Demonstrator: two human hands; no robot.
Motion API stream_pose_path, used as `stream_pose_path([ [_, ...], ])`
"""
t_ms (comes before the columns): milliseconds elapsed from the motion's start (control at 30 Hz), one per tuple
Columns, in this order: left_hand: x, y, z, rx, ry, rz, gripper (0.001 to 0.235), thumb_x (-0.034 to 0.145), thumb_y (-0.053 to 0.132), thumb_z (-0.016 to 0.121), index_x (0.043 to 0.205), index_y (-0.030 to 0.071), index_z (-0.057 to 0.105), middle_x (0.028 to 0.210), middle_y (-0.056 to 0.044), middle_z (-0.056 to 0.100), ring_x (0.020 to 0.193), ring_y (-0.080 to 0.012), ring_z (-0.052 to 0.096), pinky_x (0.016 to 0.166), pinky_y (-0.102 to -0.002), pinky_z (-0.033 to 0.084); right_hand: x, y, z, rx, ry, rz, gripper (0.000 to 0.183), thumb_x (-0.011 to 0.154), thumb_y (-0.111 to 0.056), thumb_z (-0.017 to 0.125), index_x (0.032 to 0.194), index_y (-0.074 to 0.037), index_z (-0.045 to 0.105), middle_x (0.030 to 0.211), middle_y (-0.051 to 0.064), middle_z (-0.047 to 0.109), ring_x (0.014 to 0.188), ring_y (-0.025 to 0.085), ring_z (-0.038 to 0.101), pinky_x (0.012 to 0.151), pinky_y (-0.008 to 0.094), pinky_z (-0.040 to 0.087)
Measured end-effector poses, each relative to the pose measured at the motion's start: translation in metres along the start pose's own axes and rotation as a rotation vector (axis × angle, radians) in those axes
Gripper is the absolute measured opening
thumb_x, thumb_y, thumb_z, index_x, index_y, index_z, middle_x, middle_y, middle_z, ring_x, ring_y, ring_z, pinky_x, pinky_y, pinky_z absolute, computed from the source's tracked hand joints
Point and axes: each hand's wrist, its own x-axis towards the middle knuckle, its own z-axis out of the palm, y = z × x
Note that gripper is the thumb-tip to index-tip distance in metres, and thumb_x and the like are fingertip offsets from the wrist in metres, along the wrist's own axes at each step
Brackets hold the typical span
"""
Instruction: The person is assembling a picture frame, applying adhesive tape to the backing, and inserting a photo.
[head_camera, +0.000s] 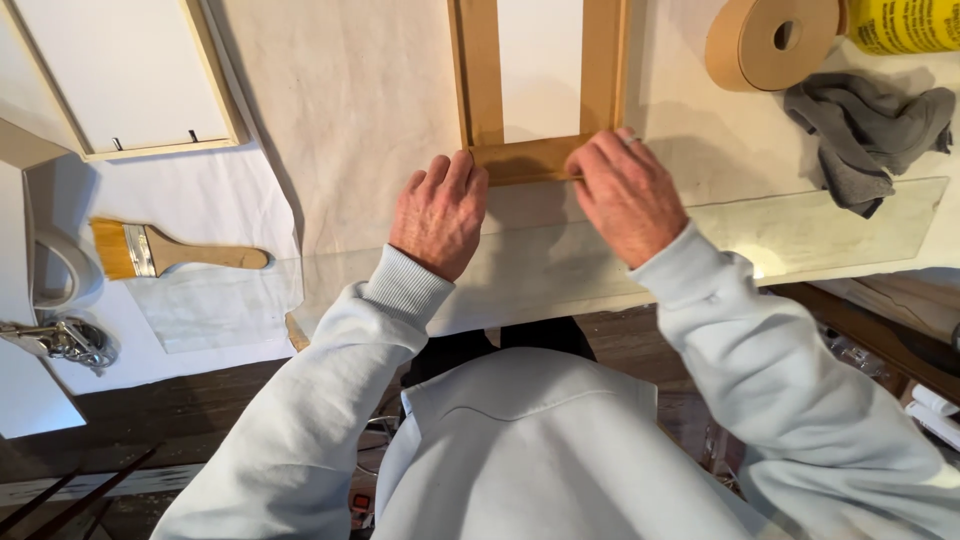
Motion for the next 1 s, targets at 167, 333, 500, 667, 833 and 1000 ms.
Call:
stream_pose_path([
  [167, 0.001, 0.000, -0.002, -0.023, -0.016, -0.014, 0.004, 0.096, 0.012, 0.067, 0.098, 0.009, 0.066, 0.094, -0.007, 0.056, 0.081, -0.0287, 0.063, 0.066, -0.038, 0.052, 0.043, -0.070, -0.018, -0.004, 0.119, -0.042, 0.014, 0.096, -0.010, 0.078, 0.102, -0.013, 0.067, 0.097, 0.009, 0.061, 0.102, 0.030, 0.065, 0.094, 0.037, 0.056],
  [333, -0.004, 0.001, -0.003, -0.002, -0.024, -0.059, 0.010, 0.103, 0.020, 0.068, 0.097, 0.014, 0.064, 0.088, -0.003, 0.054, 0.082, -0.0262, 0.065, 0.068, -0.034, 0.055, 0.054, -0.092, 0.005, -0.054, 0.177, 0.011, 0.009, 0.096, -0.012, 0.075, 0.099, -0.016, 0.067, 0.095, 0.002, 0.059, 0.100, 0.025, 0.066, 0.090, 0.034, 0.055],
  [500, -0.006, -0.001, -0.003, 0.016, -0.063, -0.061, 0.009, 0.099, 0.017, 0.068, 0.092, 0.017, 0.063, 0.089, -0.002, 0.053, 0.080, -0.0230, 0.065, 0.061, -0.033, 0.057, 0.018, -0.045, -0.041, -0.008, 0.198, -0.003, 0.010, 0.099, -0.006, 0.074, 0.099, -0.013, 0.068, 0.092, 0.006, 0.057, 0.093, 0.029, 0.064, 0.083, 0.038, 0.056],
  [667, -0.012, -0.002, 0.007, 0.134, -0.085, -0.018, 0.005, 0.098, 0.021, 0.067, 0.102, 0.019, 0.066, 0.097, -0.001, 0.061, 0.085, -0.0206, 0.070, 0.063, -0.030, 0.060, -0.014, -0.010, -0.087, -0.002, 0.208, 0.002, 0.025, 0.096, -0.019, 0.083, 0.118, -0.019, 0.072, 0.112, -0.002, 0.066, 0.106, 0.023, 0.067, 0.085, 0.037, 0.054],
  [833, -0.018, 0.051, -0.026, -0.006, -0.050, -0.172, 0.025, 0.096, 0.014, 0.073, 0.120, 0.010, 0.068, 0.105, -0.008, 0.066, 0.084, -0.0249, 0.067, 0.065, -0.036, 0.057, -0.079, 0.108, -0.115, -0.091, 0.575, 0.182, 0.023, 0.094, -0.014, 0.088, 0.113, -0.003, 0.082, 0.118, 0.016, 0.066, 0.110, 0.041, 0.064, 0.101, 0.052, 0.045],
  [1000, -0.035, 0.112, -0.027, -0.198, -0.168, -0.420, 0.038, 0.092, 0.019, 0.077, 0.128, 0.012, 0.069, 0.113, -0.004, 0.064, 0.094, -0.0257, 0.063, 0.081, -0.038, 0.052, -0.129, 0.176, -0.097, -0.091, 0.223, 0.132, 0.046, 0.098, 0.014, 0.081, 0.143, 0.004, 0.079, 0.145, 0.021, 0.059, 0.124, 0.046, 0.059, 0.114, 0.055, 0.050],
])
